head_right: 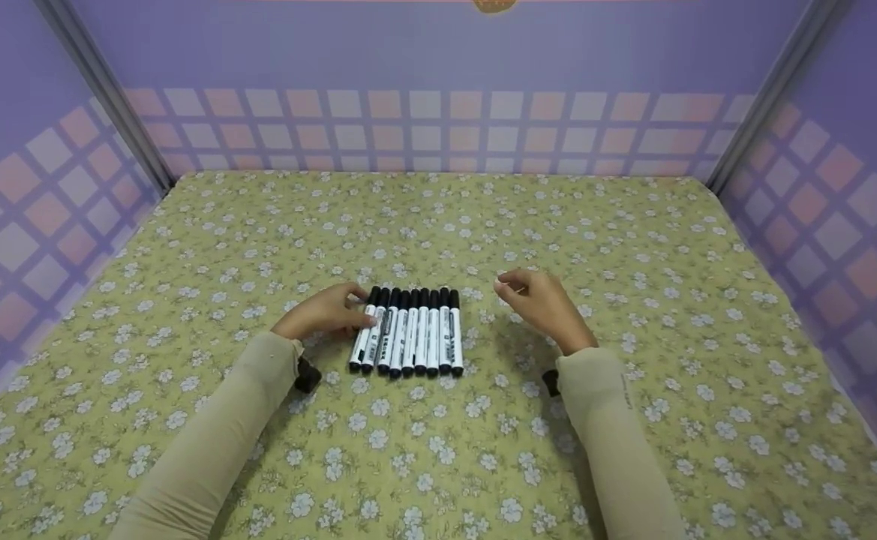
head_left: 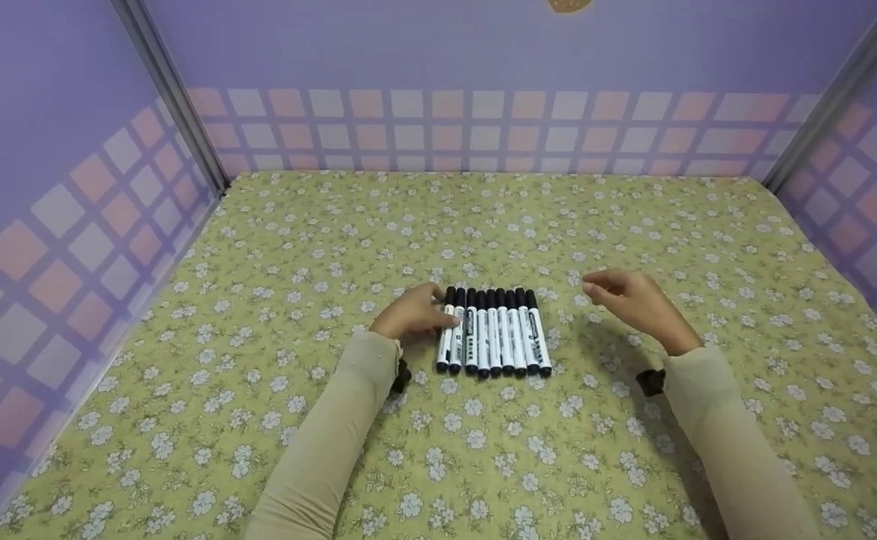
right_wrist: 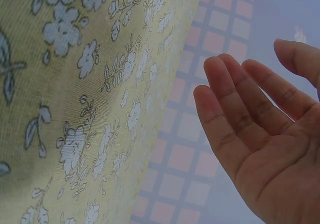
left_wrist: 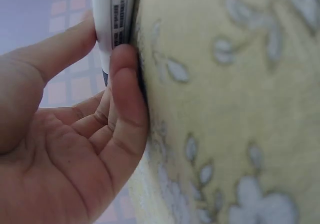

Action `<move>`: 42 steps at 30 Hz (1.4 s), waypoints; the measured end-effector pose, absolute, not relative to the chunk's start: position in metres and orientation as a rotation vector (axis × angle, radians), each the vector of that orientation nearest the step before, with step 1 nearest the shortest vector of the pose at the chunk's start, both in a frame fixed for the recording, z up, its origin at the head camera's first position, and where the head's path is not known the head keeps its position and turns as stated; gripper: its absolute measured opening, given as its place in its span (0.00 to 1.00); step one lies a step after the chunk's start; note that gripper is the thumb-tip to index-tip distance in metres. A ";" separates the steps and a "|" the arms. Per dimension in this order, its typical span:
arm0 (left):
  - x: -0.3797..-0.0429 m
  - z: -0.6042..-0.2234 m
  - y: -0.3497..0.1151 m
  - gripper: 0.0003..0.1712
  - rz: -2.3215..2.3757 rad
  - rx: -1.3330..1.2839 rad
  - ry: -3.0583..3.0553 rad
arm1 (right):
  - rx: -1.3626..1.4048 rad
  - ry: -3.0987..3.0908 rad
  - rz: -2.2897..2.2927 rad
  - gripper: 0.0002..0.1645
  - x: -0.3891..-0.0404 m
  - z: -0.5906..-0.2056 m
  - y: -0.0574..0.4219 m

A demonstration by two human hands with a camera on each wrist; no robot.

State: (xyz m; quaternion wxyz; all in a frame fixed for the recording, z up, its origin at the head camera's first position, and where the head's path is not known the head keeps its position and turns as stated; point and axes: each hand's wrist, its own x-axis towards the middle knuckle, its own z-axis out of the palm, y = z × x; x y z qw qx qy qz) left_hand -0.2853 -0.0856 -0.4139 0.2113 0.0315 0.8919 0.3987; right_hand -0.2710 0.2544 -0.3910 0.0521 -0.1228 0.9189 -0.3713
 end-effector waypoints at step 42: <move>-0.293 -0.393 -0.088 0.31 1.114 0.103 2.473 | -0.385 2.767 -0.986 0.27 -0.271 -0.389 0.254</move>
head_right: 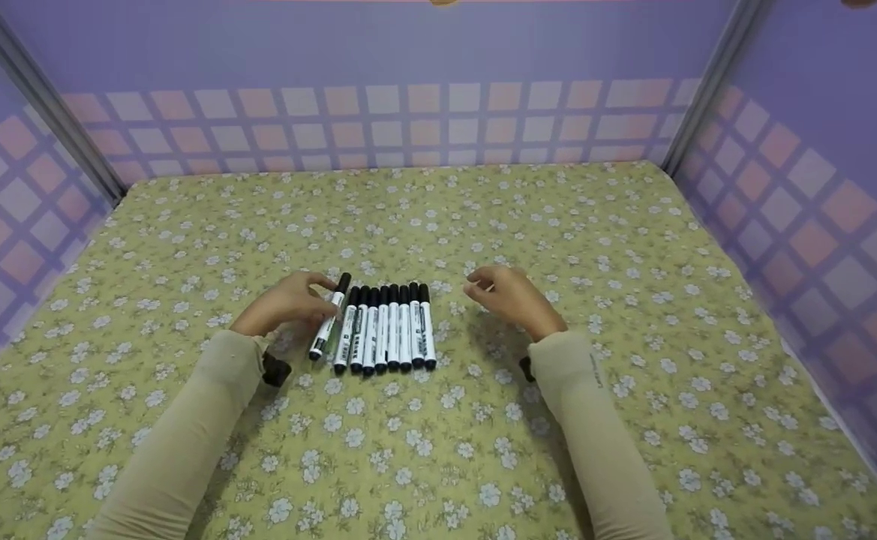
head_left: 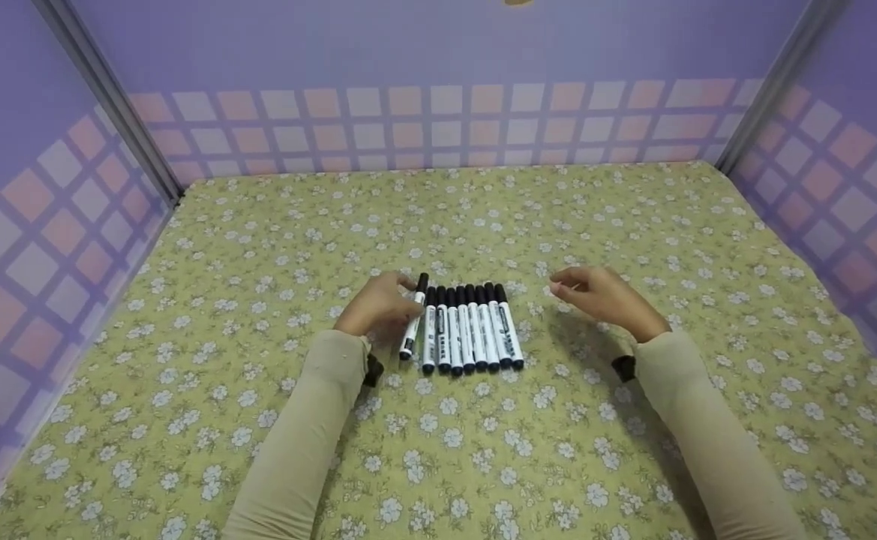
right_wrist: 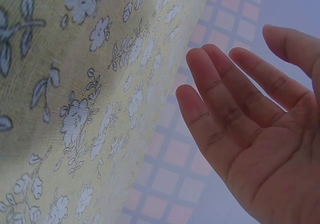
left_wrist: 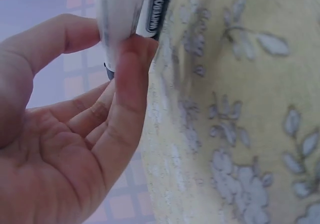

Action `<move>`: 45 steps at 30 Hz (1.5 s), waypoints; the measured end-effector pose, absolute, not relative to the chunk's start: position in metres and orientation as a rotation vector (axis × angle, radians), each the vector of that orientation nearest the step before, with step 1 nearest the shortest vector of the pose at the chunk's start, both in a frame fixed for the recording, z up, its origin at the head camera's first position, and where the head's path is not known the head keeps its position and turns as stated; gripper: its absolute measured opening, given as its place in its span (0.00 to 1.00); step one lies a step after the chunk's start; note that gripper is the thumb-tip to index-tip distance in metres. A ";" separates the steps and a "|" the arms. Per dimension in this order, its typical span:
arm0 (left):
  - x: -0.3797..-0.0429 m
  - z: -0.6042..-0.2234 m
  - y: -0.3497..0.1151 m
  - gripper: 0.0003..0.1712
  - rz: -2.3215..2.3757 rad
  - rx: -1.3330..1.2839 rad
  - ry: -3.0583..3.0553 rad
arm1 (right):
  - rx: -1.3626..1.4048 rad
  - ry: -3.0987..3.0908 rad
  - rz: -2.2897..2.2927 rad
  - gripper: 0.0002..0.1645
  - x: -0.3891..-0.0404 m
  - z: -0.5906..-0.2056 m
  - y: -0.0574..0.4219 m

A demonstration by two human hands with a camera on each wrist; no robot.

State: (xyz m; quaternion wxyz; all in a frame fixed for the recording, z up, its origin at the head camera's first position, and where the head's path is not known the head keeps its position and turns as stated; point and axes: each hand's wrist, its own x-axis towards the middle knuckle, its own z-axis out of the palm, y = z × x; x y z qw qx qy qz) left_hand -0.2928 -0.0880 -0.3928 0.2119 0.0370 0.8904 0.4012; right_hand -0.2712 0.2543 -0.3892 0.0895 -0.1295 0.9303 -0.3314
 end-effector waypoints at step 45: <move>-0.273 -0.360 -0.073 0.17 1.033 0.666 2.898 | -0.712 2.741 -1.192 0.30 -0.266 -0.373 0.240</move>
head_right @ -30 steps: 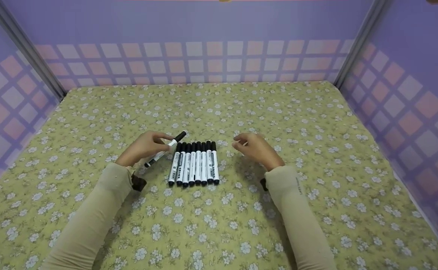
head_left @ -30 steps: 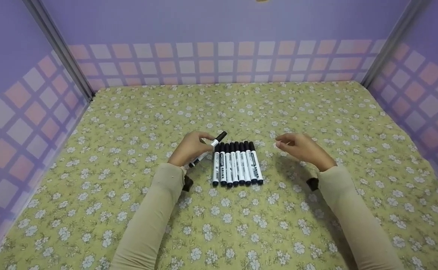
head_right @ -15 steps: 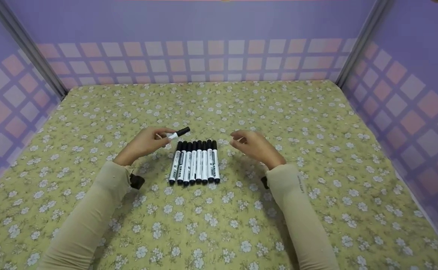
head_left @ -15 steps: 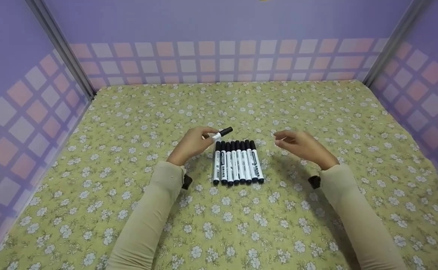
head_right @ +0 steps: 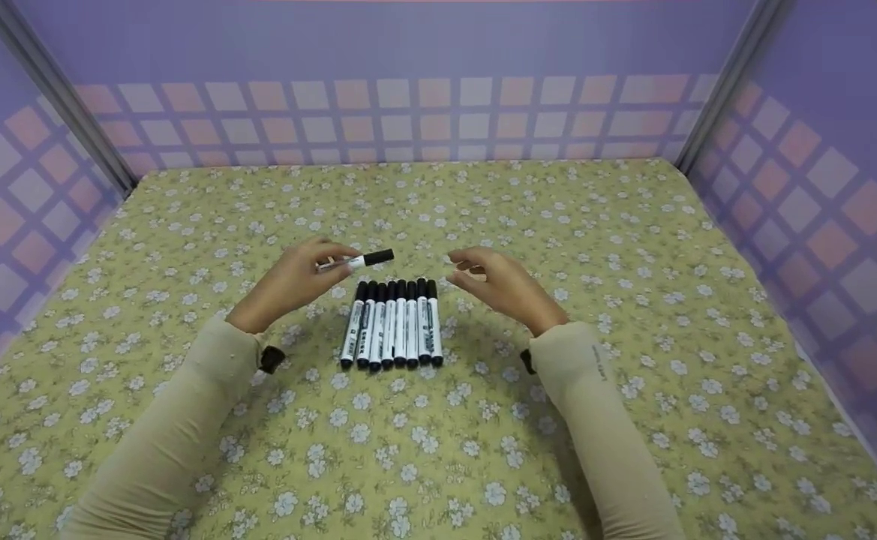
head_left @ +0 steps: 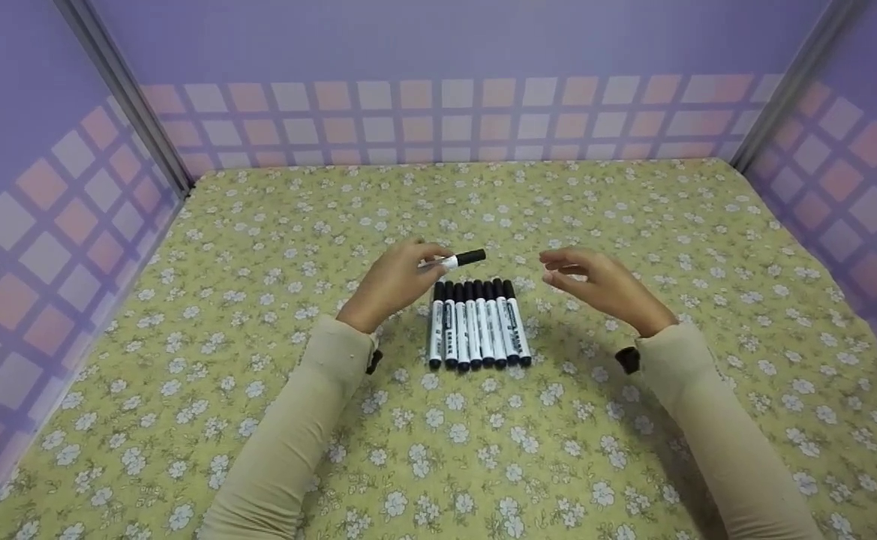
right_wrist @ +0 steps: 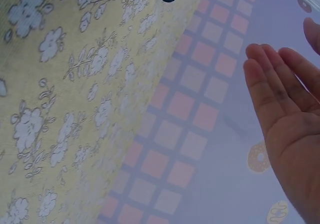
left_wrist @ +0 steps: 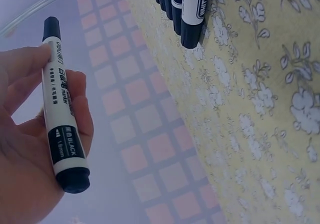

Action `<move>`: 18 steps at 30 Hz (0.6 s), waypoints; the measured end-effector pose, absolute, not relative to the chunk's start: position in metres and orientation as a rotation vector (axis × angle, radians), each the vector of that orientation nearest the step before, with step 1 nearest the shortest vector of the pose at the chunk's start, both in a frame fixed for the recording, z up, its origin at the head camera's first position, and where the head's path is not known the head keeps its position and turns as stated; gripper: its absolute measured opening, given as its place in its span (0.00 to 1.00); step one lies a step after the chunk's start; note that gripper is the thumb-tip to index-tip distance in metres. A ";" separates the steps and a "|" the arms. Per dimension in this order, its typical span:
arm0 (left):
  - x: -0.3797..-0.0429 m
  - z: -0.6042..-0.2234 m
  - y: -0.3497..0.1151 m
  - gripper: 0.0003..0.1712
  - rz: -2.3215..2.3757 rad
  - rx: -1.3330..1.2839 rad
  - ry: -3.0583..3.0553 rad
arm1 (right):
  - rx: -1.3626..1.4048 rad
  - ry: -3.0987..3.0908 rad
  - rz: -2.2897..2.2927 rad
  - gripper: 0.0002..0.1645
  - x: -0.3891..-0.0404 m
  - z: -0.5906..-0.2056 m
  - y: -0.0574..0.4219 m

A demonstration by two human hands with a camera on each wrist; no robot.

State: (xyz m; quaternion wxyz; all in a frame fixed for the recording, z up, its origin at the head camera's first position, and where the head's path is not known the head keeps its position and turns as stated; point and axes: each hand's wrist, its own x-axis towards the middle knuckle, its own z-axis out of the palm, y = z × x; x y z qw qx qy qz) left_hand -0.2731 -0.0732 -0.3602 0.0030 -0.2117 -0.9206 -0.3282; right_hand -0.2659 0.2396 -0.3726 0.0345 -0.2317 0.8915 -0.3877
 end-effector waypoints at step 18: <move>-0.257 -0.349 -0.061 0.11 -0.713 -0.968 -2.662 | -1.044 2.850 -1.136 0.26 -0.259 -0.357 0.207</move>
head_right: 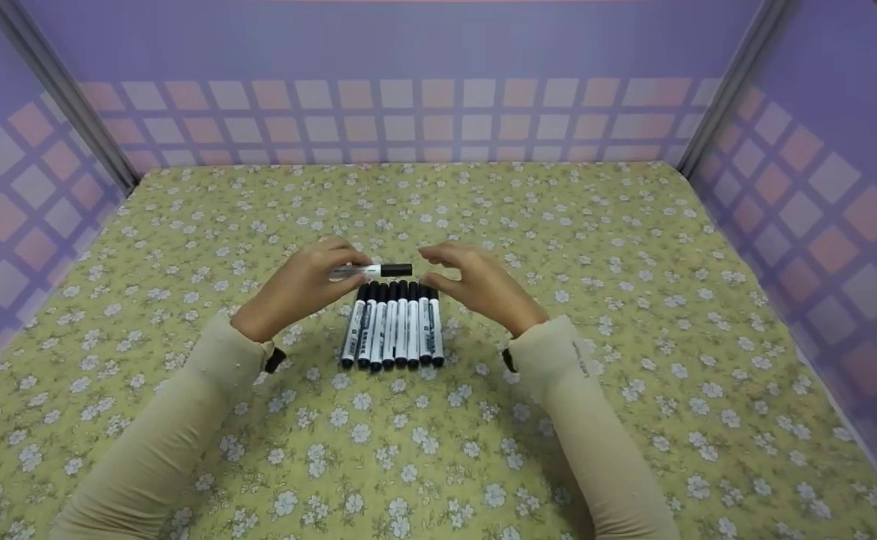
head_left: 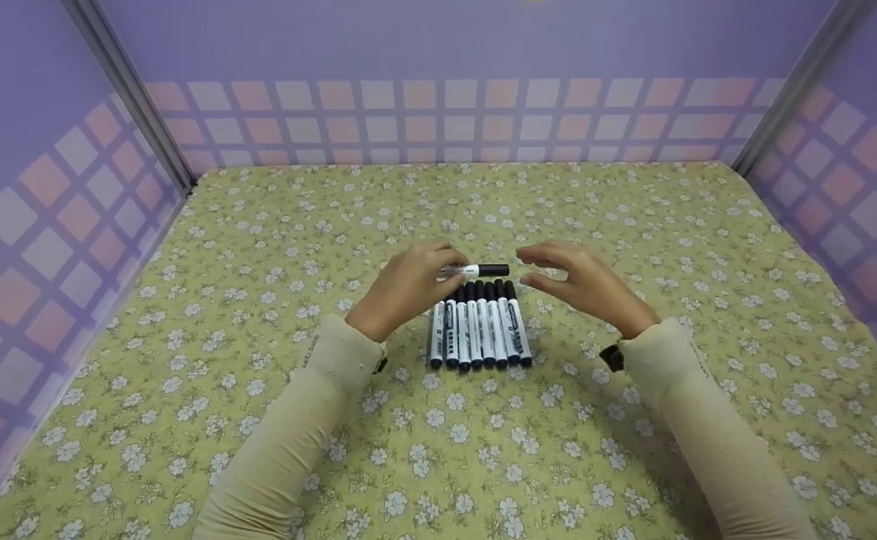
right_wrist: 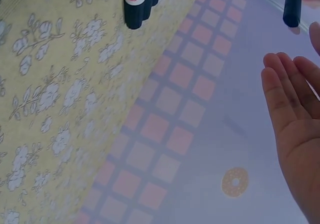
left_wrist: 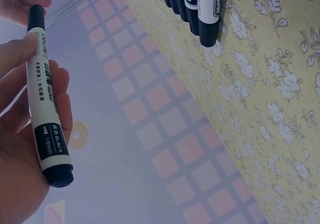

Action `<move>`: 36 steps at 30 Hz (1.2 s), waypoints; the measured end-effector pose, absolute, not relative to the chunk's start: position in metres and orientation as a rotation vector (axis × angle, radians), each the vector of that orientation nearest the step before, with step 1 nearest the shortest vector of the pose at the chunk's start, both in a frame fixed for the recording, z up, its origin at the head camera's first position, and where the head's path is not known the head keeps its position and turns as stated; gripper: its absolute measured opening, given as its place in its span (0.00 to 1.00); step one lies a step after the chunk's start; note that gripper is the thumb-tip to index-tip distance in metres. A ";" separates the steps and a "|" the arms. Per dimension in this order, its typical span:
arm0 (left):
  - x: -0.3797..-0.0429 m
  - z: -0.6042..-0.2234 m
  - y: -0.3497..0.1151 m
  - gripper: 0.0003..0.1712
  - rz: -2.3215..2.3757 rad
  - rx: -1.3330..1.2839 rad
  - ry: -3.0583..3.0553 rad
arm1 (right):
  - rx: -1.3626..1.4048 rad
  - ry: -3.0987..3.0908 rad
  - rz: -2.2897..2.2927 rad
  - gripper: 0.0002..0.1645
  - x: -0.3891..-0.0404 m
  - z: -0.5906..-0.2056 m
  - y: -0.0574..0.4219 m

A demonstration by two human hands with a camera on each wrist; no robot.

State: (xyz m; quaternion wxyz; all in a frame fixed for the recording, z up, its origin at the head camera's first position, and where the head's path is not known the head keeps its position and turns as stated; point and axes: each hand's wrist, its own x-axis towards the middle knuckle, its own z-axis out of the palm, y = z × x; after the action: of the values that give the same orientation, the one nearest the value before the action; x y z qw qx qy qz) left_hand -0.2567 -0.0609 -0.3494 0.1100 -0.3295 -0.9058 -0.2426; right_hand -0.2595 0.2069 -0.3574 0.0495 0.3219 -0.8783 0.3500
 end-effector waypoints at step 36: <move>-0.248 -0.348 -0.055 0.14 -0.655 -1.168 -2.551 | 1.203 -2.521 0.808 0.15 -0.253 -0.350 0.180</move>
State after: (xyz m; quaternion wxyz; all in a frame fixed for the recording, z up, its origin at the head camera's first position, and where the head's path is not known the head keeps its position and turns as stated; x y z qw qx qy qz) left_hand -0.2476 -0.0545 -0.3476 0.1297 -0.4020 -0.8779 -0.2254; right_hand -0.2528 0.1802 -0.3497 0.1164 0.4109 -0.8611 0.2759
